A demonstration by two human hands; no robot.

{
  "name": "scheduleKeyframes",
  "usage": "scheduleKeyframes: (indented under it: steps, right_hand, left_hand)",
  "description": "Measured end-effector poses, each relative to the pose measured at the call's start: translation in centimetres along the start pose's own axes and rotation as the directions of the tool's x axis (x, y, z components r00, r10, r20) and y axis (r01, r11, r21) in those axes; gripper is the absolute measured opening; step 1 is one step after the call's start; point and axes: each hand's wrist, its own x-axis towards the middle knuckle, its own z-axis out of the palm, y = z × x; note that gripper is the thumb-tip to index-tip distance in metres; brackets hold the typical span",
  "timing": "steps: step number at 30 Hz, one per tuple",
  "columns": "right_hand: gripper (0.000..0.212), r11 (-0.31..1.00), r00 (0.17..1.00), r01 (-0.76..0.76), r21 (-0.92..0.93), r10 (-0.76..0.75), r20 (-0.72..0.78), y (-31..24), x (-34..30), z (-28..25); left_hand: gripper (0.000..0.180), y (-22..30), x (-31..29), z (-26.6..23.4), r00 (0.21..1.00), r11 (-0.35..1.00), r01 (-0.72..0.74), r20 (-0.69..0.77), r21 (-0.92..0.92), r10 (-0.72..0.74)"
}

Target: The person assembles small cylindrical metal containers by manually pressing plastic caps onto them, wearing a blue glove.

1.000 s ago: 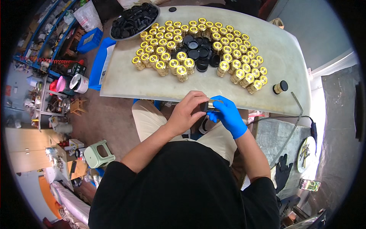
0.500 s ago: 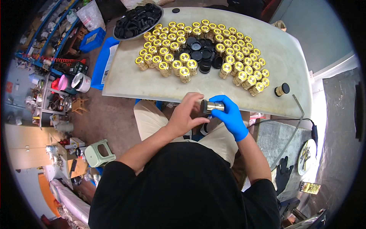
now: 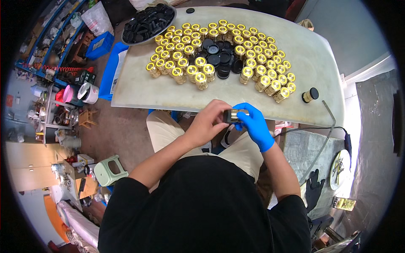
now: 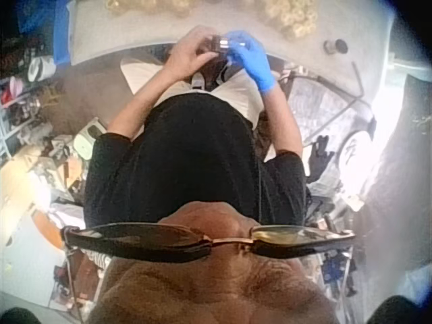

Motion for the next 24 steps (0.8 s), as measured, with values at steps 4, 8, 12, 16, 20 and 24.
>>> scheduleKeyframes:
  steps: [4,8,12,16,20,24]
  right_hand:
    - [0.042,0.976,0.989,-0.066,0.207,0.091,-0.115,-1.4,-0.2,0.1]
    - [0.061,0.898,0.902,0.303,-0.319,-0.378,-0.208,-1.3,0.8,-0.7]
    - [0.063,0.799,0.85,0.283,-0.531,-0.465,-0.248,-1.7,0.7,-1.0]
    - [0.064,0.695,0.832,0.251,-0.674,-0.511,-0.217,-1.8,0.3,-1.6]
    - [0.058,0.58,0.85,0.228,-0.782,-0.51,-0.131,-2.5,-0.1,-1.7]
    - [0.051,0.516,0.854,0.203,-0.832,-0.509,-0.107,-3.2,-0.5,-1.4]
  left_hand:
    - [0.051,2.4,1.1,0.3,0.995,0.988,0.066,-0.085,0.137,-0.054]
    - [0.05,-1.8,4.3,0.0,0.963,0.781,-0.101,-0.136,0.616,0.232]
    - [0.05,-2.4,6.3,0.5,0.955,0.665,-0.008,-0.192,0.747,0.227]
    - [0.053,-0.1,5.1,0.1,0.991,0.701,0.084,-0.132,0.709,0.014]
    - [0.055,-0.6,4.8,0.3,0.972,0.686,0.042,-0.187,0.727,0.139]
    - [0.055,-1.3,5.6,0.2,0.983,0.657,0.058,-0.159,0.752,0.095]
